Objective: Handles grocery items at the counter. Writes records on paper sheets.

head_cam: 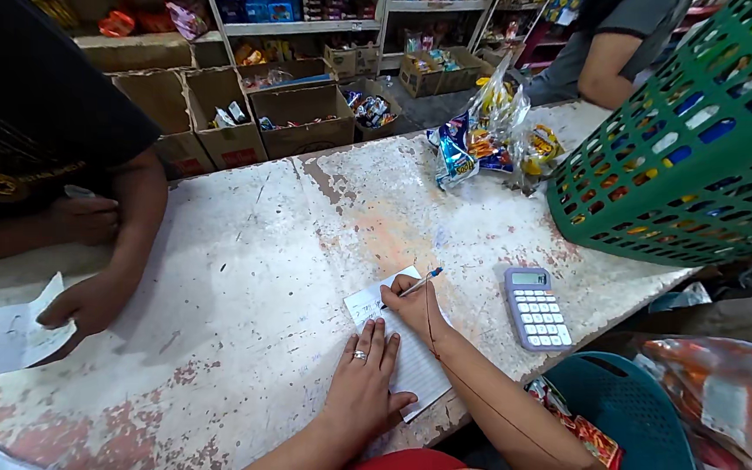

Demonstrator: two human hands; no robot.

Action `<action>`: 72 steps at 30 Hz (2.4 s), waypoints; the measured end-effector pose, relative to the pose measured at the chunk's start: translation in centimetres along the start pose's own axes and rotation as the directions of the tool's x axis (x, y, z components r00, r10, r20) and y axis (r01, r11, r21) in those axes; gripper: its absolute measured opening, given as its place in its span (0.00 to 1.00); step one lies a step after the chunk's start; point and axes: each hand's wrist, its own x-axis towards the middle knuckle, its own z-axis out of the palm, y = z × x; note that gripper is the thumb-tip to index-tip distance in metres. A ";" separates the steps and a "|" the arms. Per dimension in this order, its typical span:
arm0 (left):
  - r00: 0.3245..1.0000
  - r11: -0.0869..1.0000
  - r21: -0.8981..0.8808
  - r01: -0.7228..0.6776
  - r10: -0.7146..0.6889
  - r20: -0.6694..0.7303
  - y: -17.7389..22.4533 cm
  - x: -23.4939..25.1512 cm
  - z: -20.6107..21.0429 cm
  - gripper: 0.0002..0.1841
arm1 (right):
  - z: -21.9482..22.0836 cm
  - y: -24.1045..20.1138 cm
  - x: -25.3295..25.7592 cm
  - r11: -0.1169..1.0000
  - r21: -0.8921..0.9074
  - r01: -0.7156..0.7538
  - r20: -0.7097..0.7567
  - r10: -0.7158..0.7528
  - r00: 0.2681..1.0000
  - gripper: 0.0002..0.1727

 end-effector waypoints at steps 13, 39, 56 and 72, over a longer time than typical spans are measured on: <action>1.000 1.000 -0.018 0.001 -0.001 -0.013 0.0 -0.1 0.0 0.52 | -0.2 0.1 0.2 1.000 0.028 0.008 0.011 -0.008 1.000 0.19; 0.999 1.000 -0.017 -0.002 0.002 -0.047 -0.1 0.0 0.1 0.52 | -0.1 -0.1 0.1 0.999 -0.036 0.025 0.012 -0.025 1.000 0.19; 0.999 1.000 0.003 -0.024 0.024 -0.043 -0.2 0.0 0.1 0.52 | -0.2 0.0 -0.1 0.999 -0.045 0.028 0.008 -0.028 1.000 0.21; 0.993 0.998 0.047 0.039 -0.045 0.114 1.6 -0.9 -2.0 0.52 | -0.1 0.1 0.0 0.995 -0.085 0.049 -0.048 -0.053 0.997 0.20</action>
